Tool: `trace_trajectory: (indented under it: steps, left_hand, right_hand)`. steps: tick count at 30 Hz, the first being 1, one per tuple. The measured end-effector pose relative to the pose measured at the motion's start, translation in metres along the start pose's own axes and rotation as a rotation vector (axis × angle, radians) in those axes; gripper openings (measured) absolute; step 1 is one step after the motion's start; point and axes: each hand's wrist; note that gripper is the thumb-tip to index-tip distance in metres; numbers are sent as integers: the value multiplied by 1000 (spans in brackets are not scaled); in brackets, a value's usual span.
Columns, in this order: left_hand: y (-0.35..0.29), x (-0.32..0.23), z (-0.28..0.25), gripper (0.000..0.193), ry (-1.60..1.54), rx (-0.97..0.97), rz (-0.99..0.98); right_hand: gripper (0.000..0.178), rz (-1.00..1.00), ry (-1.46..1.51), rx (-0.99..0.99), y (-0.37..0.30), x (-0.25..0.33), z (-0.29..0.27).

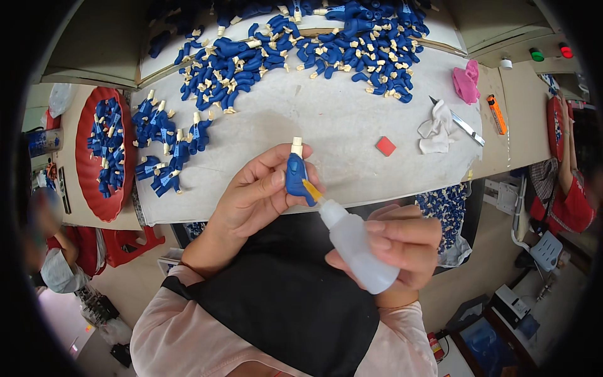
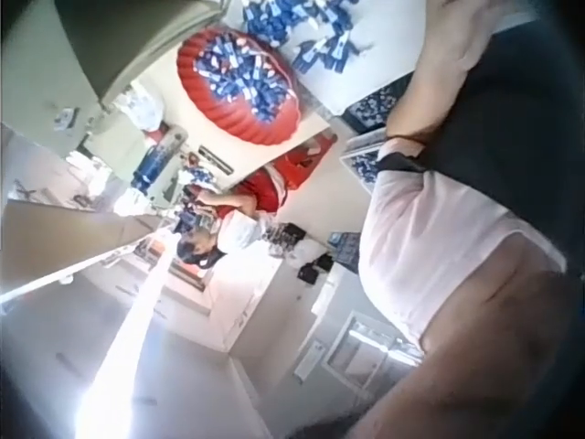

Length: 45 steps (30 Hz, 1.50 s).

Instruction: The person applies glue from a bottle to small figurine parts and assembles them by hand on a workbench.

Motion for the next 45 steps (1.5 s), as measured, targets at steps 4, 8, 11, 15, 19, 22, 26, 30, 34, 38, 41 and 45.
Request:
trace_trajectory:
  steps: [4, 8, 11, 15, 19, 22, 26, 30, 34, 38, 41, 45]
  left_hand:
    - [-4, 3, 1, 37, 33, -50, 22]
    - [-4, 2, 2, 37, 43, -43, 26]
    - [-4, 2, 3, 37, 55, -37, 30]
    - [-3, 2, 3, 37, 52, -26, 24]
    - [-3, 1, 4, 37, 57, -21, 18]
    - [-3, 2, 3, 37, 57, -27, 21]
    - [-3, 2, 3, 37, 55, -26, 20]
    - [-3, 1, 5, 38, 54, -37, 38]
    - [-4, 0, 5, 38, 79, -61, 63]
    - [-3, -1, 5, 39, 119, -78, 79]
    - [-3, 1, 3, 38, 176, -89, 112]
    - [-2, 3, 4, 37, 216, -128, 186]
  right_hand:
    - [45, -18, -22, -7, -5, 3, 7]
    - [46, -54, -78, 23, -5, 2, 7]
    - [46, -68, -96, 20, -4, 2, 7]
    - [45, -60, -102, 20, -4, 2, 8]
    - [45, -55, -120, 27, -5, 2, 7]
    - [45, -53, -122, 25, -5, 2, 7]
    - [46, -59, -126, 31, -5, 2, 7]
    - [45, -79, -138, 32, -4, 1, 6]
    - [44, -87, -136, 33, -4, 0, 6]
    - [43, -81, -134, 38, -4, 0, 7]
    - [43, -89, -139, 47, -3, 0, 7]
    - [42, -87, -123, 64, -3, 1, 7]
Point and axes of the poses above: each hand's wrist, its own y-axis towards the middle knuckle, its own z-axis out of the palm, x = y × z, and after that the axes turned 2 degrees about z, right-handed
